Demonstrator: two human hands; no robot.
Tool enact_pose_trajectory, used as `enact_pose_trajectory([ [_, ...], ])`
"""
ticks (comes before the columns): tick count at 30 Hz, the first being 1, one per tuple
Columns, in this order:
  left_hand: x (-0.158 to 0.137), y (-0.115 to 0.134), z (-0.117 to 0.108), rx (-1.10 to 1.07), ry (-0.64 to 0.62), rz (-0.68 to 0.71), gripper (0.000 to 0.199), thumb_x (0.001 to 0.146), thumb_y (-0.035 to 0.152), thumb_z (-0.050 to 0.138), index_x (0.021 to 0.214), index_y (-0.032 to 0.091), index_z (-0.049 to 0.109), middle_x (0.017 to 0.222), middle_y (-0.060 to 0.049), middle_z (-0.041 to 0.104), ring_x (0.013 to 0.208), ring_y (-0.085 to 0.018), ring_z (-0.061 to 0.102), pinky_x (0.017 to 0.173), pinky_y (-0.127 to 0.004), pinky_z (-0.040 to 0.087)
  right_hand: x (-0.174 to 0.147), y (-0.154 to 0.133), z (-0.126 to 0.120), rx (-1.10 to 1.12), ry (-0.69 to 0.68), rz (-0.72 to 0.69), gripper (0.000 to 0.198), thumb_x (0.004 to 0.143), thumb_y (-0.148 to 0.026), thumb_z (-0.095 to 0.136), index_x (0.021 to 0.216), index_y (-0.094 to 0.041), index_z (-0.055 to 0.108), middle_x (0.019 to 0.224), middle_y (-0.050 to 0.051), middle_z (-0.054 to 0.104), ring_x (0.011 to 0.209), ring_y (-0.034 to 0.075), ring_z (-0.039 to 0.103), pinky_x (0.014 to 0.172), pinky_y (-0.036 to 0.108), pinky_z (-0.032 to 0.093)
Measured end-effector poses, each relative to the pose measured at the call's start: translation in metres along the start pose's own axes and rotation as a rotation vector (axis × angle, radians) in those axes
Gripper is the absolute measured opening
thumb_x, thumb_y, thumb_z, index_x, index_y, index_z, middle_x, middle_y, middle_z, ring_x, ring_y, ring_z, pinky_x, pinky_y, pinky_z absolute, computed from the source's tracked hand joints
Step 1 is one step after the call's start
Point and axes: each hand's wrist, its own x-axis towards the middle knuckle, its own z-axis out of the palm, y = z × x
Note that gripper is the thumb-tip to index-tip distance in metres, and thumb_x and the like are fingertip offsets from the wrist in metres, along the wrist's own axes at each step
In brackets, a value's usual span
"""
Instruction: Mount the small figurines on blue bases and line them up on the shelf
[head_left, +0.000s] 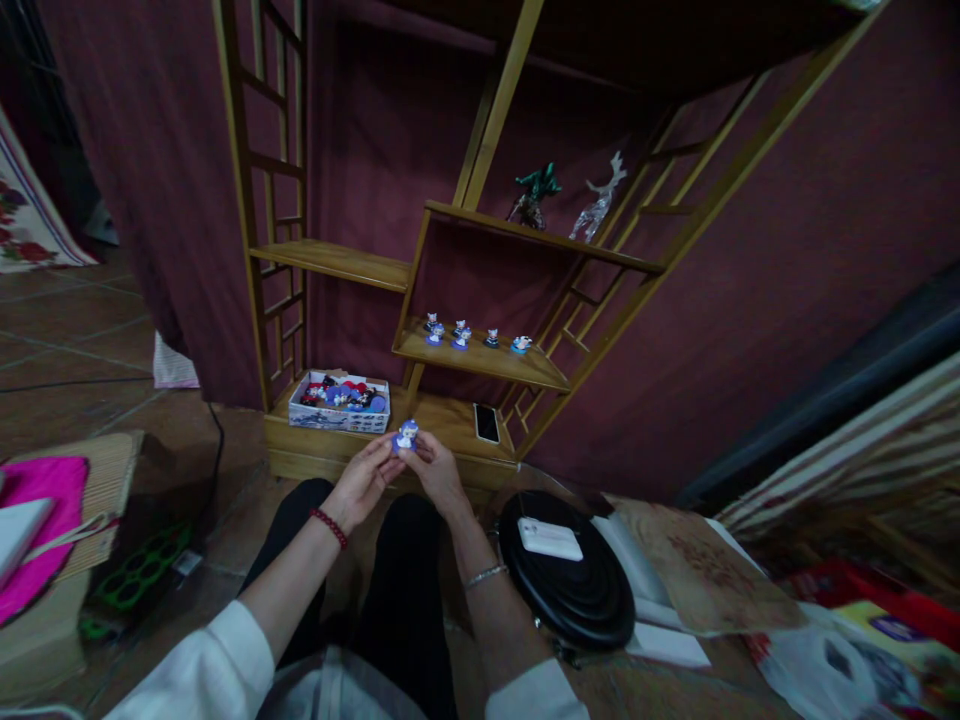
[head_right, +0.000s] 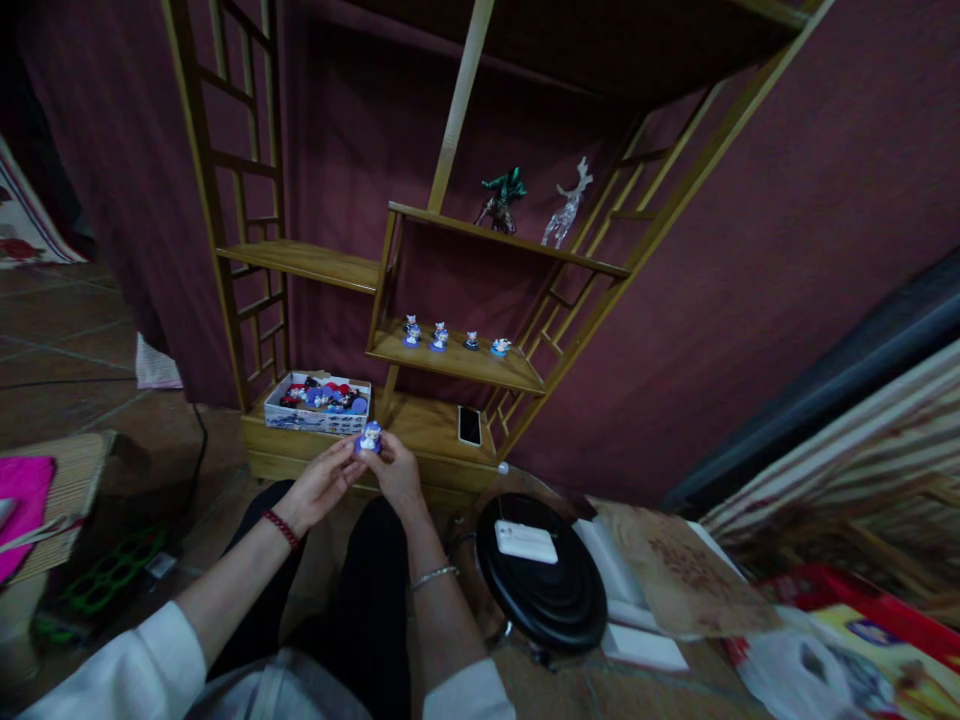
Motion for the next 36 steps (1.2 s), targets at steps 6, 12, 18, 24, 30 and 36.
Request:
enact_pose_trajectory([
  [6, 0.000, 0.004, -0.009, 0.028, 0.047, 0.001, 0.016, 0.074, 0.008, 0.058, 0.088, 0.014, 0.062, 0.081, -0.004, 0.065, 0.067, -0.008, 0.060, 0.066, -0.019, 0.049, -0.003, 0.006, 0.014, -0.027, 0.004, 0.001, 0.031, 0.069, -0.030, 0.060, 0.099, -0.022, 0.060, 0.096, 0.001, 0.066, 0.087, 0.016, 0.060, 0.082, 0.032, 0.046],
  [12, 0.002, 0.007, -0.011, 0.034, 0.092, -0.038, 0.014, 0.075, 0.009, 0.055, 0.086, 0.015, 0.061, 0.074, -0.002, 0.063, 0.061, -0.007, 0.059, 0.061, -0.018, 0.048, -0.003, 0.010, 0.021, -0.008, 0.023, 0.030, 0.032, 0.068, -0.028, 0.060, 0.100, -0.023, 0.059, 0.092, 0.000, 0.066, 0.084, 0.016, 0.061, 0.077, 0.030, 0.048],
  [18, -0.002, 0.002, -0.011, 0.040, 0.102, -0.067, 0.015, 0.077, 0.010, 0.053, 0.088, 0.016, 0.061, 0.073, -0.002, 0.063, 0.061, -0.008, 0.059, 0.060, -0.019, 0.047, -0.011, 0.009, 0.020, -0.045, 0.046, 0.043, 0.029, 0.068, -0.028, 0.060, 0.097, -0.023, 0.060, 0.093, -0.001, 0.066, 0.084, 0.016, 0.061, 0.077, 0.029, 0.048],
  [24, -0.004, -0.002, -0.006, 0.031, 0.061, -0.089, 0.017, 0.075, 0.010, 0.054, 0.089, 0.017, 0.061, 0.073, -0.001, 0.063, 0.060, -0.008, 0.058, 0.059, -0.019, 0.045, -0.016, 0.005, 0.014, -0.066, 0.075, 0.046, 0.031, 0.067, -0.027, 0.061, 0.098, -0.023, 0.059, 0.091, 0.000, 0.066, 0.081, 0.016, 0.062, 0.076, 0.029, 0.048],
  [30, -0.008, -0.004, -0.006, 0.036, 0.046, -0.103, 0.015, 0.075, 0.011, 0.055, 0.089, 0.016, 0.060, 0.072, -0.001, 0.062, 0.059, -0.007, 0.058, 0.057, -0.019, 0.046, -0.020, 0.003, 0.012, -0.119, 0.100, 0.050, 0.027, 0.068, -0.027, 0.061, 0.095, -0.022, 0.060, 0.091, 0.000, 0.066, 0.081, 0.016, 0.061, 0.077, 0.029, 0.048],
  [36, -0.007, -0.003, -0.007, 0.025, 0.040, -0.095, 0.014, 0.077, 0.010, 0.052, 0.087, 0.015, 0.059, 0.073, -0.001, 0.062, 0.060, -0.008, 0.058, 0.056, -0.018, 0.046, -0.017, 0.010, 0.014, -0.113, 0.095, 0.039, 0.028, 0.067, -0.027, 0.062, 0.095, -0.022, 0.060, 0.090, 0.000, 0.066, 0.081, 0.015, 0.061, 0.076, 0.029, 0.048],
])
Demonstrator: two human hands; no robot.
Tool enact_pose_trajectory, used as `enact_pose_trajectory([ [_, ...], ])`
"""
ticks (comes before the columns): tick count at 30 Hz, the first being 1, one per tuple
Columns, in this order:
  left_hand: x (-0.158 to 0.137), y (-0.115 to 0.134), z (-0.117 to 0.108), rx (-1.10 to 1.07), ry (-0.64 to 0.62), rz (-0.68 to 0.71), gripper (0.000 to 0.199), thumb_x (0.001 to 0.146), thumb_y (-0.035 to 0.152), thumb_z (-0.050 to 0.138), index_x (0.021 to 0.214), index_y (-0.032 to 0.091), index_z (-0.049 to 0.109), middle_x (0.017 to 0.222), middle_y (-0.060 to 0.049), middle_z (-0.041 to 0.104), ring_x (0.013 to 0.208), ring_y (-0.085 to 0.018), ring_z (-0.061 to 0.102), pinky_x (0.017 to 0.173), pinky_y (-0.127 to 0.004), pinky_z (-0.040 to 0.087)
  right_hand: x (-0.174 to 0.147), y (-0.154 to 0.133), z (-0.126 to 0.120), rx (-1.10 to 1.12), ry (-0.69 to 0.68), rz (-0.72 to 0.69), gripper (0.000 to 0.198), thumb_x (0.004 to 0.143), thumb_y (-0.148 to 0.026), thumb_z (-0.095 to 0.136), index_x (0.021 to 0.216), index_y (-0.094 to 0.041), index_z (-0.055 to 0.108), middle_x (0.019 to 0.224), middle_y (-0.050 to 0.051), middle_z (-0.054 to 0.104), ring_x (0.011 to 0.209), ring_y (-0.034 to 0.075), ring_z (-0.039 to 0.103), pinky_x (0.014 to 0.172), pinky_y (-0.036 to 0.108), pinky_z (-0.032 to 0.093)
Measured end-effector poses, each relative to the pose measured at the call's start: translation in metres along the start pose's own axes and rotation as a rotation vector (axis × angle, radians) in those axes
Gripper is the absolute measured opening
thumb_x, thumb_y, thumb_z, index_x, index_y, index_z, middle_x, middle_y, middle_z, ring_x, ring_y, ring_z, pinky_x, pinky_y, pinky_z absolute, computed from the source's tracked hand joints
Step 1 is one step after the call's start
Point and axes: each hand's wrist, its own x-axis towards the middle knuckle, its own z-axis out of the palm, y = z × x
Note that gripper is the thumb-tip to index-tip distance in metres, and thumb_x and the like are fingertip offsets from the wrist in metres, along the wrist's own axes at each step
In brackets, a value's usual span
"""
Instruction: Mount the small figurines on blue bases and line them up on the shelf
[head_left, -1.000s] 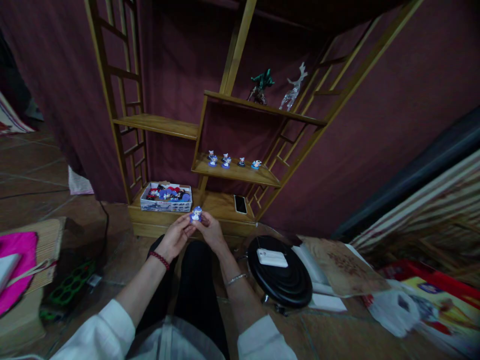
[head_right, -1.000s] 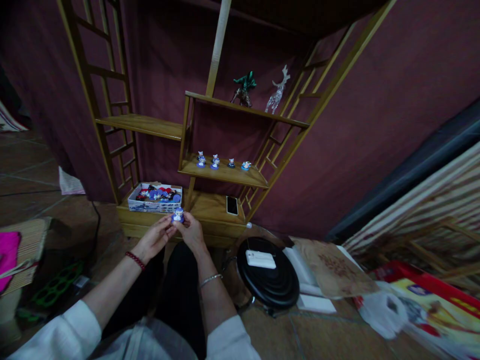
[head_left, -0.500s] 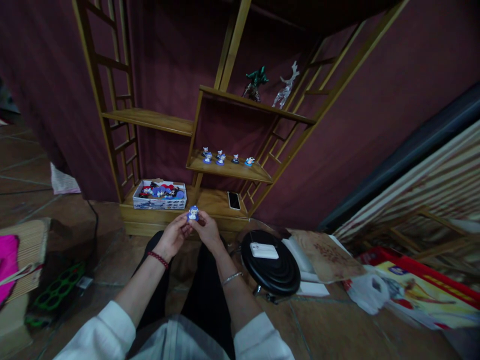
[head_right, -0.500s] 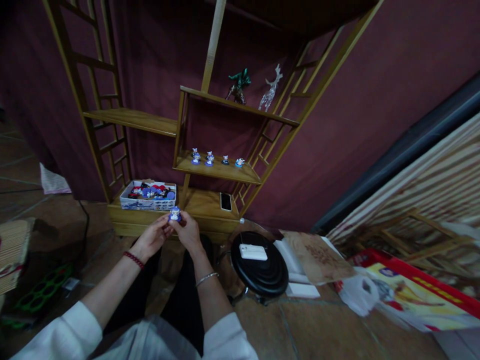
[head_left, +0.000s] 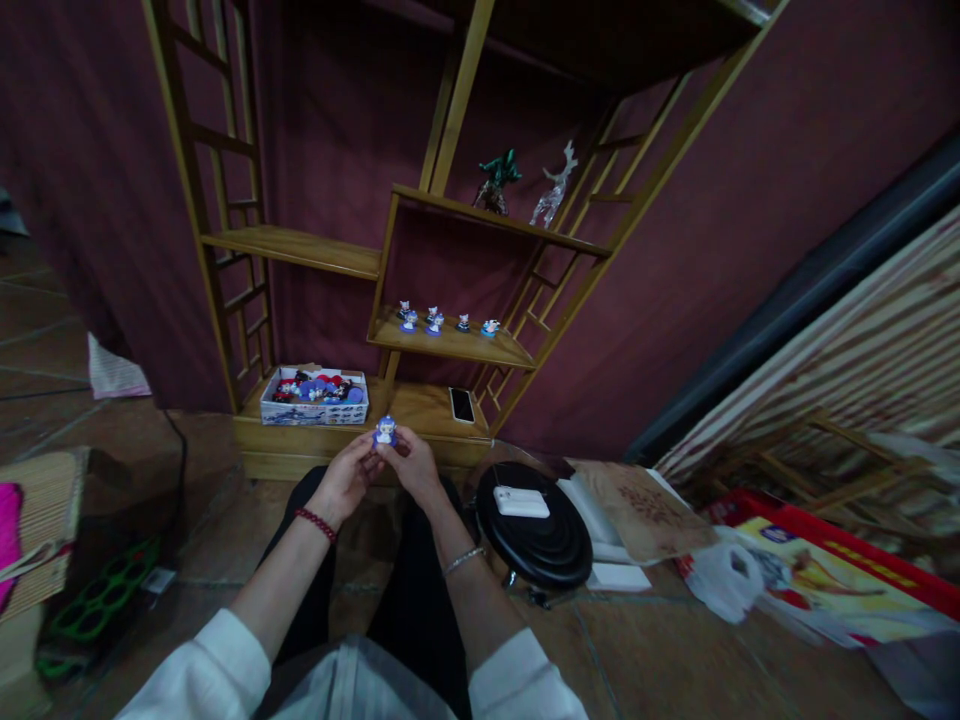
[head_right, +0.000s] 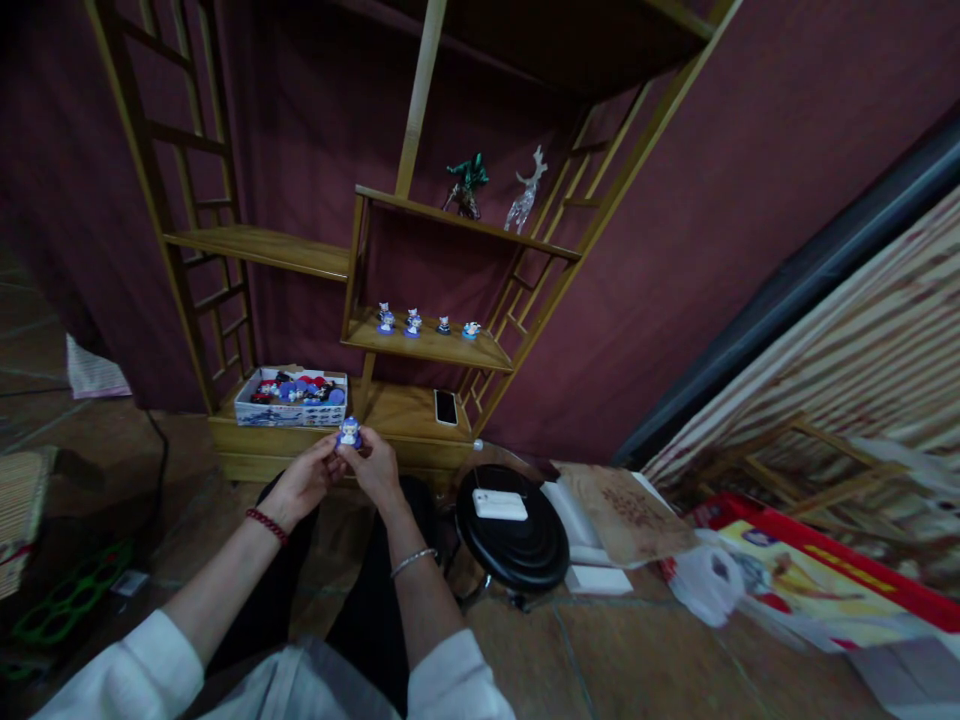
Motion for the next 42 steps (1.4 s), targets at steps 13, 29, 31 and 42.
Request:
enact_pose_trajectory([
  [13, 0.004, 0.006, -0.006, 0.003, 0.059, -0.008, 0.014, 0.078, 0.009, 0.049, 0.086, 0.015, 0.059, 0.072, -0.001, 0.063, 0.059, -0.007, 0.058, 0.056, -0.018, 0.046, 0.004, 0.000, 0.007, -0.102, 0.017, -0.007, 0.029, 0.068, -0.029, 0.061, 0.096, -0.023, 0.060, 0.091, 0.000, 0.065, 0.081, 0.015, 0.060, 0.075, 0.028, 0.047],
  [29, 0.016, 0.009, -0.004, 0.008, 0.079, -0.015, 0.016, 0.079, 0.007, 0.047, 0.085, 0.015, 0.060, 0.074, -0.002, 0.063, 0.060, -0.008, 0.059, 0.057, -0.020, 0.047, 0.014, 0.004, 0.004, -0.156, -0.028, -0.024, 0.028, 0.070, -0.029, 0.059, 0.098, -0.024, 0.059, 0.089, -0.001, 0.064, 0.081, 0.015, 0.058, 0.074, 0.027, 0.046],
  [31, 0.019, 0.009, -0.001, -0.009, 0.076, -0.007, 0.016, 0.079, 0.006, 0.047, 0.084, 0.014, 0.060, 0.074, -0.003, 0.063, 0.061, -0.008, 0.059, 0.058, -0.019, 0.047, 0.016, 0.005, 0.002, -0.164, -0.020, -0.026, 0.031, 0.069, -0.028, 0.060, 0.099, -0.025, 0.059, 0.091, -0.001, 0.064, 0.083, 0.015, 0.058, 0.076, 0.028, 0.046],
  [42, 0.052, 0.019, 0.019, -0.018, 0.045, 0.021, 0.017, 0.077, 0.005, 0.051, 0.086, 0.013, 0.062, 0.078, -0.004, 0.065, 0.066, -0.009, 0.060, 0.062, -0.019, 0.049, 0.050, 0.004, -0.014, -0.137, 0.019, -0.039, 0.037, 0.070, -0.028, 0.060, 0.107, -0.026, 0.056, 0.099, -0.001, 0.063, 0.090, 0.016, 0.057, 0.081, 0.029, 0.046],
])
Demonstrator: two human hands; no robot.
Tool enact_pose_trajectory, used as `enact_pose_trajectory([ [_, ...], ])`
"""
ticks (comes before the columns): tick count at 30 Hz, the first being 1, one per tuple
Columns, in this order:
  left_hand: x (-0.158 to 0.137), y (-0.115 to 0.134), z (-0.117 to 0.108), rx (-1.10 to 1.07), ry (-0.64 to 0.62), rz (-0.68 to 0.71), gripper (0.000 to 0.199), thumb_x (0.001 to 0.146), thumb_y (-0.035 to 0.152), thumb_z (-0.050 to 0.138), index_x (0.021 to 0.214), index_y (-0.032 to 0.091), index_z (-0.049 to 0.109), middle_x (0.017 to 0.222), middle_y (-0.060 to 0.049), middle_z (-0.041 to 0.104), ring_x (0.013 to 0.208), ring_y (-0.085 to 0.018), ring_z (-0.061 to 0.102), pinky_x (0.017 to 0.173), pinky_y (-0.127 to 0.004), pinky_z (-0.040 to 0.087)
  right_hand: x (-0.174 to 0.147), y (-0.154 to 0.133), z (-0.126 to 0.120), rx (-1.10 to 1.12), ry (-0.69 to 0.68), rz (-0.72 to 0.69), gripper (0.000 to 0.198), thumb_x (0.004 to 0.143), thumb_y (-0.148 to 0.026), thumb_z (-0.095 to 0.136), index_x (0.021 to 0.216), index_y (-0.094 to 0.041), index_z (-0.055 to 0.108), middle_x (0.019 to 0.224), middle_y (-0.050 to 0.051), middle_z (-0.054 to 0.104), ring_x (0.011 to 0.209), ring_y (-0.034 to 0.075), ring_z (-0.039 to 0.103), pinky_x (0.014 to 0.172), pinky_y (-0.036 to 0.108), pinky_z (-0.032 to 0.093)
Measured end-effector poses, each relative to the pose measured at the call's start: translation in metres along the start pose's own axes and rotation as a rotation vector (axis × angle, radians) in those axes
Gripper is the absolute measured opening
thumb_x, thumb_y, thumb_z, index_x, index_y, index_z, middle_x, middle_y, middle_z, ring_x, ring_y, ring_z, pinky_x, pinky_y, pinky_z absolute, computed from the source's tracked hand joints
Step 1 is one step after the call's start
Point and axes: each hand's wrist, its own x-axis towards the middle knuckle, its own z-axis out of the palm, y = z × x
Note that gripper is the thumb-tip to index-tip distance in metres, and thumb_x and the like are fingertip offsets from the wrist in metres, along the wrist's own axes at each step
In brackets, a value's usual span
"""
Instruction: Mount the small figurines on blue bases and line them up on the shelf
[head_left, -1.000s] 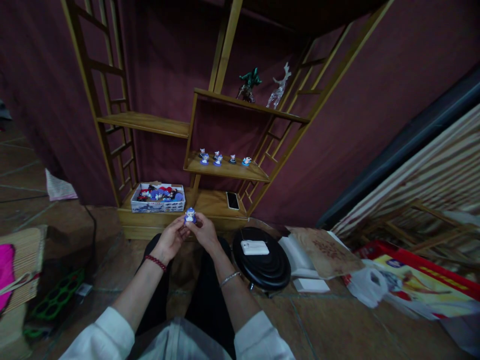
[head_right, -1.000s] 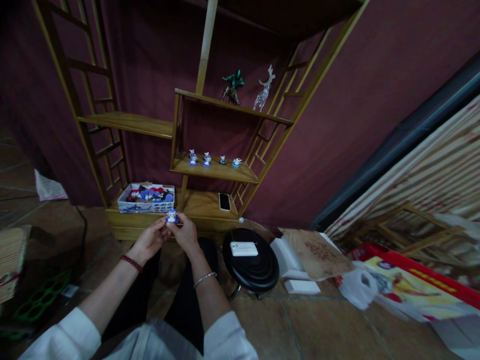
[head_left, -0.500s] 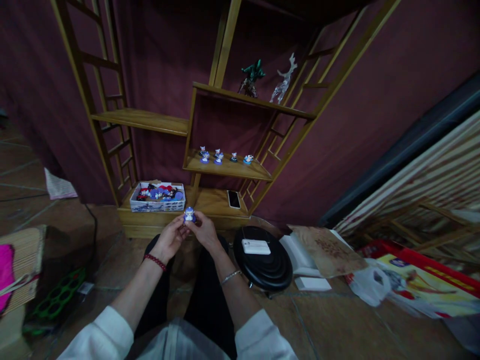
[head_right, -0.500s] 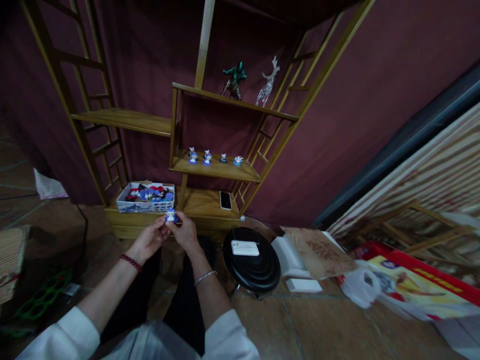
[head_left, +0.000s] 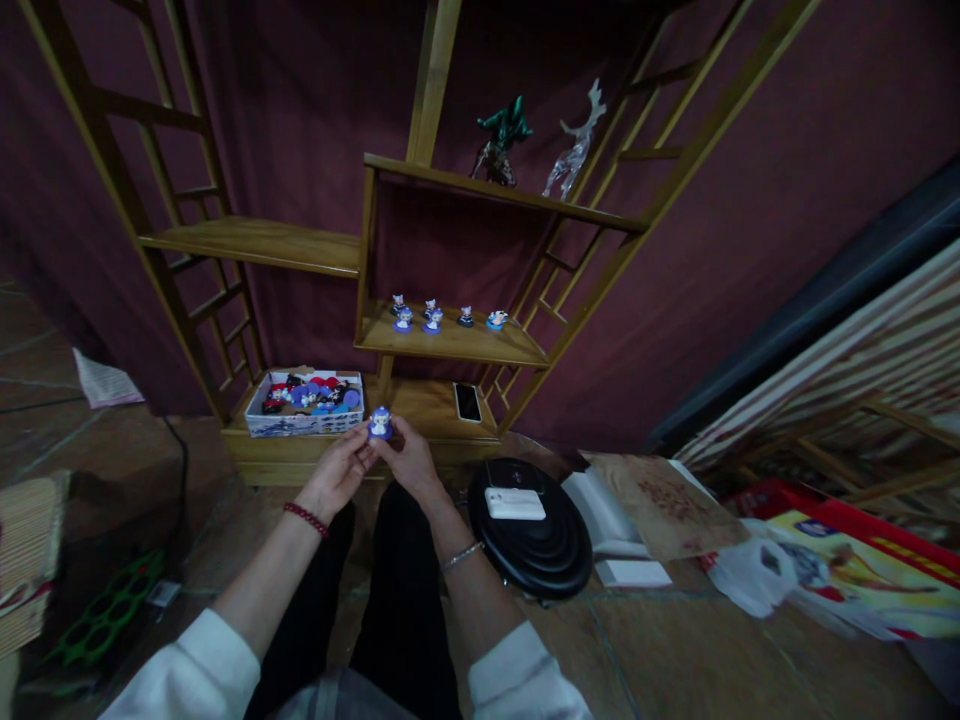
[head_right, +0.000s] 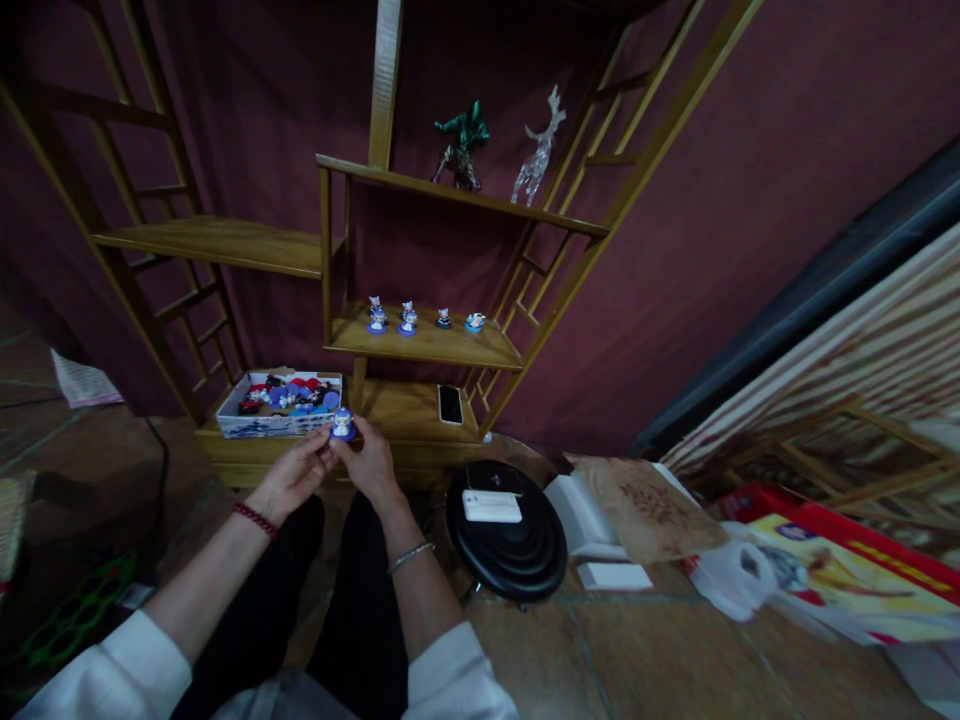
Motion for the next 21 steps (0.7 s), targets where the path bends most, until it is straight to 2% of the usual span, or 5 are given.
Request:
enact_pose_trajectory([
  [9, 0.017, -0.007, 0.020, 0.051, -0.071, 0.023, 0.018, 0.075, 0.004, 0.054, 0.086, 0.014, 0.063, 0.086, -0.004, 0.065, 0.074, -0.009, 0.061, 0.069, -0.019, 0.049, 0.016, 0.001, -0.023, 0.031, 0.021, 0.020, 0.030, 0.074, -0.030, 0.055, 0.104, -0.023, 0.058, 0.095, 0.000, 0.064, 0.086, 0.016, 0.059, 0.080, 0.029, 0.047],
  [14, 0.025, -0.009, 0.032, 0.091, -0.082, 0.028, 0.019, 0.074, 0.002, 0.055, 0.086, 0.014, 0.063, 0.089, -0.004, 0.065, 0.079, -0.011, 0.061, 0.074, -0.022, 0.050, 0.024, -0.001, -0.035, 0.050, 0.060, -0.006, 0.027, 0.076, -0.032, 0.053, 0.100, -0.020, 0.060, 0.095, 0.001, 0.064, 0.088, 0.017, 0.058, 0.082, 0.030, 0.045],
  [21, 0.031, -0.008, 0.052, 0.129, -0.056, 0.017, 0.020, 0.071, -0.001, 0.056, 0.083, 0.012, 0.063, 0.085, -0.005, 0.065, 0.077, -0.012, 0.060, 0.073, -0.024, 0.050, 0.037, 0.002, -0.048, 0.028, 0.092, 0.018, 0.023, 0.074, -0.031, 0.055, 0.094, -0.022, 0.062, 0.090, 0.000, 0.065, 0.084, 0.016, 0.059, 0.080, 0.030, 0.046],
])
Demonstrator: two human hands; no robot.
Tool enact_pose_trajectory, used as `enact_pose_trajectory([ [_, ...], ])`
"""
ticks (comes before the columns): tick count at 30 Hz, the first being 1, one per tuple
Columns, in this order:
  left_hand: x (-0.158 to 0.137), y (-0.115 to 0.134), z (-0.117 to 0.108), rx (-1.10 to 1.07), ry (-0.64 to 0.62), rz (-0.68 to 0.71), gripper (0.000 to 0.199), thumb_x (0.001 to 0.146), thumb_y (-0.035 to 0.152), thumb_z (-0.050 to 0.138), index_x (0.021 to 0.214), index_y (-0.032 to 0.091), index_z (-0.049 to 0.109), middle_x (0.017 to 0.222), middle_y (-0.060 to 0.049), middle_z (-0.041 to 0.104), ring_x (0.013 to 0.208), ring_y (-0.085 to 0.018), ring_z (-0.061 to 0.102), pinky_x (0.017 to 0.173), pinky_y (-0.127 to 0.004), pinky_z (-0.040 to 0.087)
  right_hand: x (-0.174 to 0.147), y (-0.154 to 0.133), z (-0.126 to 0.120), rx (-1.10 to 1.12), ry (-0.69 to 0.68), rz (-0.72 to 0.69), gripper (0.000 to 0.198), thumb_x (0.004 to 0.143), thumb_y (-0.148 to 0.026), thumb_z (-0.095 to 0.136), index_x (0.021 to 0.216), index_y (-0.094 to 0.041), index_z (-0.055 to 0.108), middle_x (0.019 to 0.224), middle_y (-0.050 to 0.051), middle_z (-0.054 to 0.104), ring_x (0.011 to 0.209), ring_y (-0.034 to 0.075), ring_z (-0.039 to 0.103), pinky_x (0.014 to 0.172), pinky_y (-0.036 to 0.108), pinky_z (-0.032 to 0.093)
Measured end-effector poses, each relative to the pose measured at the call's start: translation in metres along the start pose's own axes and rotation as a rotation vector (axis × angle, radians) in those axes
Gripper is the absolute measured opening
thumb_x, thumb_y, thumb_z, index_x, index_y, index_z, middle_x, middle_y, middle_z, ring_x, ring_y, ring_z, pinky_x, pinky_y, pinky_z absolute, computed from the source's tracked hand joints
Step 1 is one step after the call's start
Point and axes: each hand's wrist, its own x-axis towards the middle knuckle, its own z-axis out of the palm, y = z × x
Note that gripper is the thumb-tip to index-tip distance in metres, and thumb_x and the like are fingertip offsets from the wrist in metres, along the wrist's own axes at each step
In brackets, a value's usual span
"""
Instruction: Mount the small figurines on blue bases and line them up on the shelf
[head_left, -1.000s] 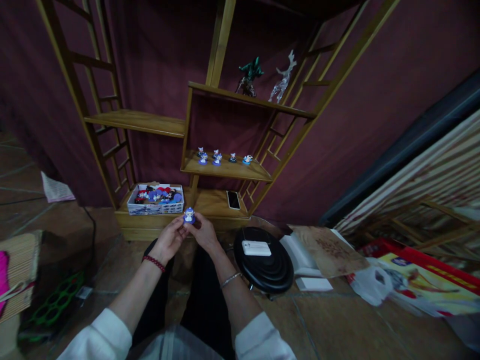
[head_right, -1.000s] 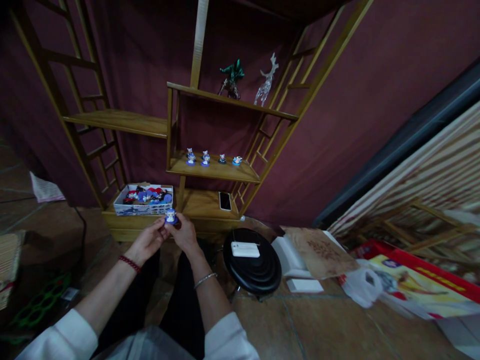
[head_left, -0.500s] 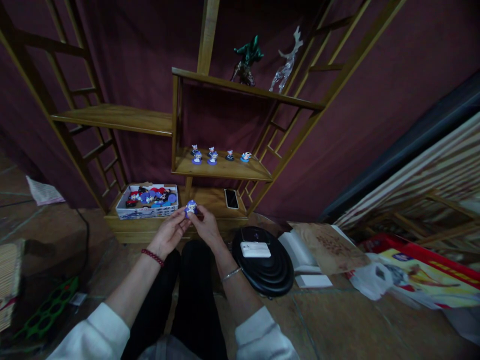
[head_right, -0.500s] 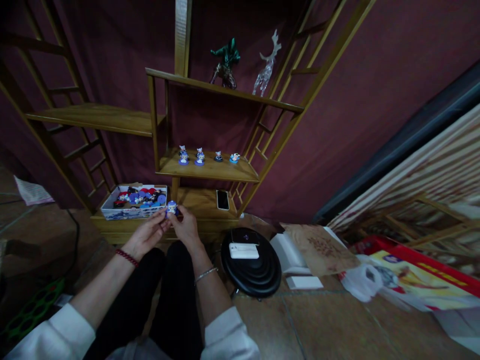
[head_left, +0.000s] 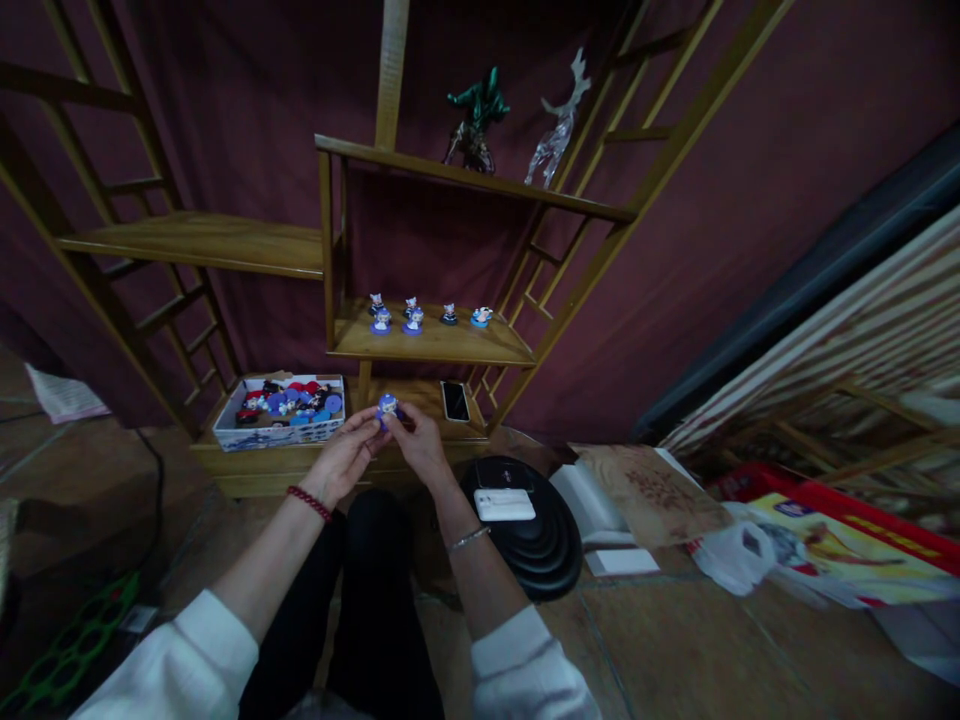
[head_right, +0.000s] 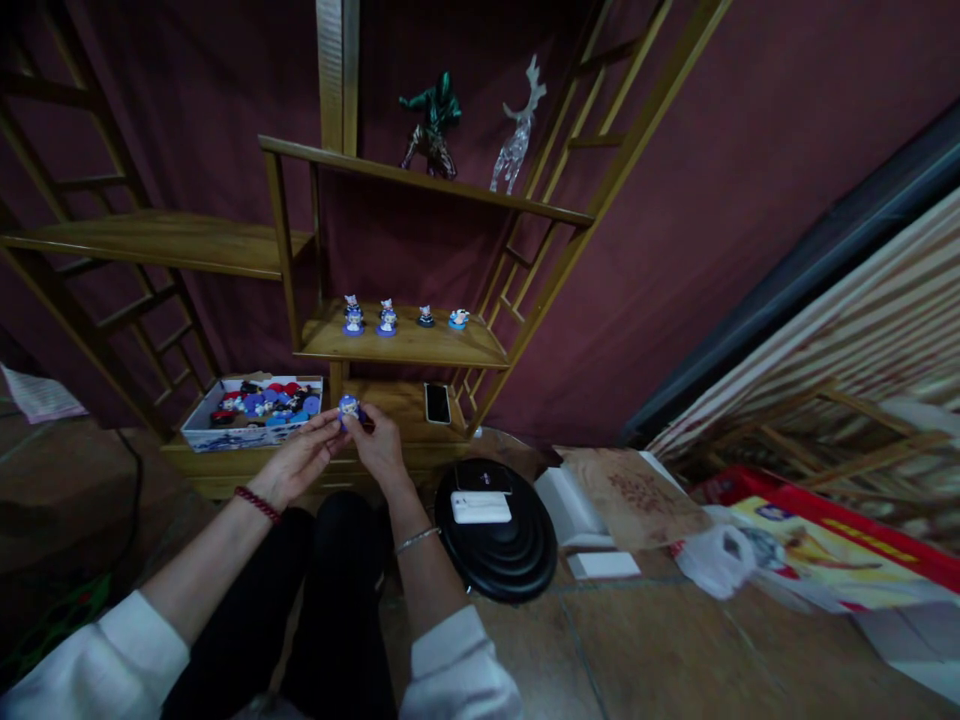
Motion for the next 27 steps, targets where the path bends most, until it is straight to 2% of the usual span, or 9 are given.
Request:
enact_pose_trajectory([
  [7, 0.009, 0.004, 0.008, 0.033, 0.028, -0.014, 0.019, 0.069, -0.005, 0.054, 0.078, 0.010, 0.063, 0.081, -0.007, 0.065, 0.073, -0.013, 0.061, 0.070, -0.026, 0.051, 0.010, 0.007, -0.007, -0.005, -0.033, 0.015, 0.025, 0.074, -0.034, 0.055, 0.095, -0.022, 0.062, 0.089, 0.000, 0.066, 0.084, 0.017, 0.059, 0.079, 0.030, 0.047],
  [18, 0.027, 0.015, 0.025, 0.058, 0.011, -0.013, 0.019, 0.070, -0.004, 0.054, 0.080, 0.010, 0.062, 0.078, -0.007, 0.066, 0.071, -0.012, 0.061, 0.071, -0.024, 0.050, 0.029, 0.006, -0.021, 0.013, -0.076, -0.029, 0.039, 0.071, -0.032, 0.059, 0.109, -0.023, 0.057, 0.104, 0.001, 0.063, 0.097, 0.017, 0.056, 0.090, 0.034, 0.042],
  [27, 0.040, 0.012, 0.036, 0.094, -0.077, -0.001, 0.017, 0.069, -0.002, 0.056, 0.080, 0.011, 0.062, 0.079, -0.007, 0.066, 0.073, -0.014, 0.060, 0.072, -0.027, 0.049, 0.041, 0.007, -0.035, -0.063, -0.017, -0.027, 0.030, 0.074, -0.036, 0.055, 0.099, -0.022, 0.062, 0.095, 0.000, 0.065, 0.090, 0.018, 0.058, 0.085, 0.033, 0.045],
])
